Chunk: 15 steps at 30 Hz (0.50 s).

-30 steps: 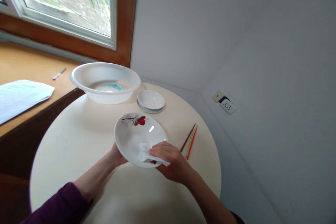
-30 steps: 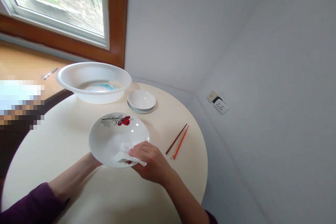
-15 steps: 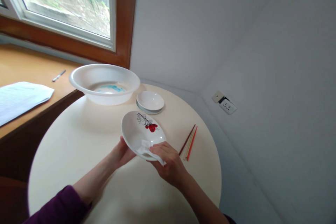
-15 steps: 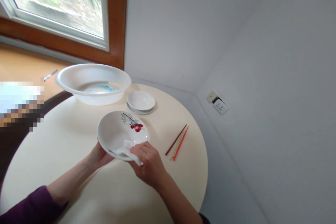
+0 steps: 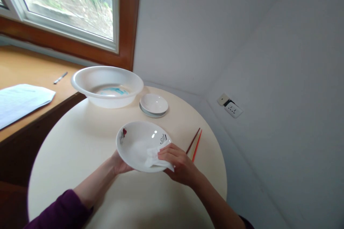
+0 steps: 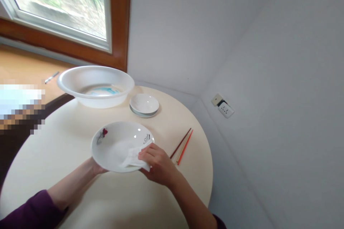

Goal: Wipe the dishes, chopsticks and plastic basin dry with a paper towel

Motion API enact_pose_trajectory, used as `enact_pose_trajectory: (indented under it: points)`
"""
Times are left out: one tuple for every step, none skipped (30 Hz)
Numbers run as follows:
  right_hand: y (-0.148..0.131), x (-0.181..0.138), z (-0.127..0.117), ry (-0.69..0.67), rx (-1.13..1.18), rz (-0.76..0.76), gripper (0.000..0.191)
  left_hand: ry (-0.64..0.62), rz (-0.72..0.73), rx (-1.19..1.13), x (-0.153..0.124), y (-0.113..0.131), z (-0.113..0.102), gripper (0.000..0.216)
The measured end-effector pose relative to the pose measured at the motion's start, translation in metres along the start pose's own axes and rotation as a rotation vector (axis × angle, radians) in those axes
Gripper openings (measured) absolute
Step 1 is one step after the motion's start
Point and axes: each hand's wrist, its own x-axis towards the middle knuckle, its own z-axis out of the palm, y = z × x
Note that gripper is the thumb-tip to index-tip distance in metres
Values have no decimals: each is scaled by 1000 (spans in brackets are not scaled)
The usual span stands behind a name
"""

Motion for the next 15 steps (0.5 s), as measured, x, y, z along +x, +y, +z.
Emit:
enact_pose_trajectory:
  points:
    - [1,-3,1,-4,-60,10,8,10,-28,-5,0,2,0,54]
    - [2,-6,2,-20,-125,27,7,35,-39,-10,1,4,0,58]
    - [4,-9,3,-42,-188,49,7,74,-33,-15,2,5,0,62]
    - [5,-12,3,-66,-245,73,8,121,-13,-18,2,7,1,67]
    - [6,-15,4,-90,-292,95,8,177,7,-18,3,8,1,71]
    - [7,-17,4,-113,-329,110,9,240,28,-11,4,8,3,72]
    - [8,-20,5,-134,-357,117,10,312,51,10,6,9,4,70]
    - [8,-22,6,-153,-377,117,11,389,70,43,7,8,6,63]
    - [7,-23,7,-171,-390,110,11,467,81,84,8,8,8,55]
    - [7,-24,8,-185,-399,101,11,539,87,127,9,7,10,48]
    - [6,-25,8,-199,-403,90,11,602,90,168,10,7,12,42]
    - [6,-24,8,-211,-405,78,11,650,88,202,10,7,13,39]
    - [6,-23,6,-220,-410,69,12,680,80,226,10,7,14,36]
    - [7,-22,4,-224,-422,61,13,691,69,242,10,7,14,35]
    - [8,-20,1,-221,-440,51,15,688,58,254,9,7,14,35]
